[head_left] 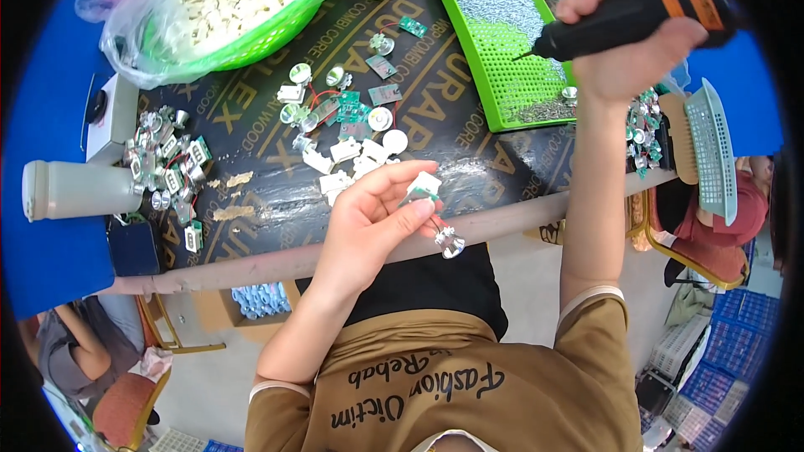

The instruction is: Assembling small LED light components into plastic housings using a motorized tool.

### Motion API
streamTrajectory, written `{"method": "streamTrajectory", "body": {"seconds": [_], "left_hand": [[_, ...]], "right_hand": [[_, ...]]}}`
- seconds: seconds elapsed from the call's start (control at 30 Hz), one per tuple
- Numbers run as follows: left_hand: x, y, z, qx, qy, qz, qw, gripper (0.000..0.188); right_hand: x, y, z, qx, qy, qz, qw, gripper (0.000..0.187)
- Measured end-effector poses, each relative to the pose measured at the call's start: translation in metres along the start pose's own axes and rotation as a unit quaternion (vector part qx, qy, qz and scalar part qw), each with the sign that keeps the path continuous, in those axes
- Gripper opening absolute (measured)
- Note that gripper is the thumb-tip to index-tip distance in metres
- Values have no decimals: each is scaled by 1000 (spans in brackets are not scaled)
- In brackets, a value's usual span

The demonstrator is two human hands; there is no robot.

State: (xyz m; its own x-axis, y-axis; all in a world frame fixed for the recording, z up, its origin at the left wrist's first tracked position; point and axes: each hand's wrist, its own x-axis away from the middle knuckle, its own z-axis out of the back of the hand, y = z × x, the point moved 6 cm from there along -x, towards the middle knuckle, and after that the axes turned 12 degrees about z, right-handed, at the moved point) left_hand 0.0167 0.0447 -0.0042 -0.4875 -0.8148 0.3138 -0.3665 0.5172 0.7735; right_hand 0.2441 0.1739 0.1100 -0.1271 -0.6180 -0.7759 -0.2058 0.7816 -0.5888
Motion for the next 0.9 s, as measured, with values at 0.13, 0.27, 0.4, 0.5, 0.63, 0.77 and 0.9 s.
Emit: {"method": "streamTrajectory", "body": {"seconds": [0.13,0.27,0.4,0.5,0.63,0.77,0.9], "left_hand": [[-1,-5,1,-8,-4,1,1000,21],[-2,-4,3,2,-21,-24,999,20],[-2,-3,-2,12,-18,1,1000,20],[-3,-5,-1,2,-2,3,1000,21],[-2,-2,2,-26,4,-19,999,24],[-4,-3,4,-59,1,-37,998,25],[-3,-2,2,-32,-4,-35,999,24]], "right_hand": [[-2,21,-27,-215,61,2,975,72],[-4,25,-36,-485,87,-18,870,61],[-4,27,-34,-447,104,-35,888,62],[-5,27,-20,-155,115,-4,981,63],[6,21,-21,14,370,-170,913,63],[-2,31,-32,-421,118,-49,898,64],[-2,26,-21,-146,100,-2,984,64]]}}
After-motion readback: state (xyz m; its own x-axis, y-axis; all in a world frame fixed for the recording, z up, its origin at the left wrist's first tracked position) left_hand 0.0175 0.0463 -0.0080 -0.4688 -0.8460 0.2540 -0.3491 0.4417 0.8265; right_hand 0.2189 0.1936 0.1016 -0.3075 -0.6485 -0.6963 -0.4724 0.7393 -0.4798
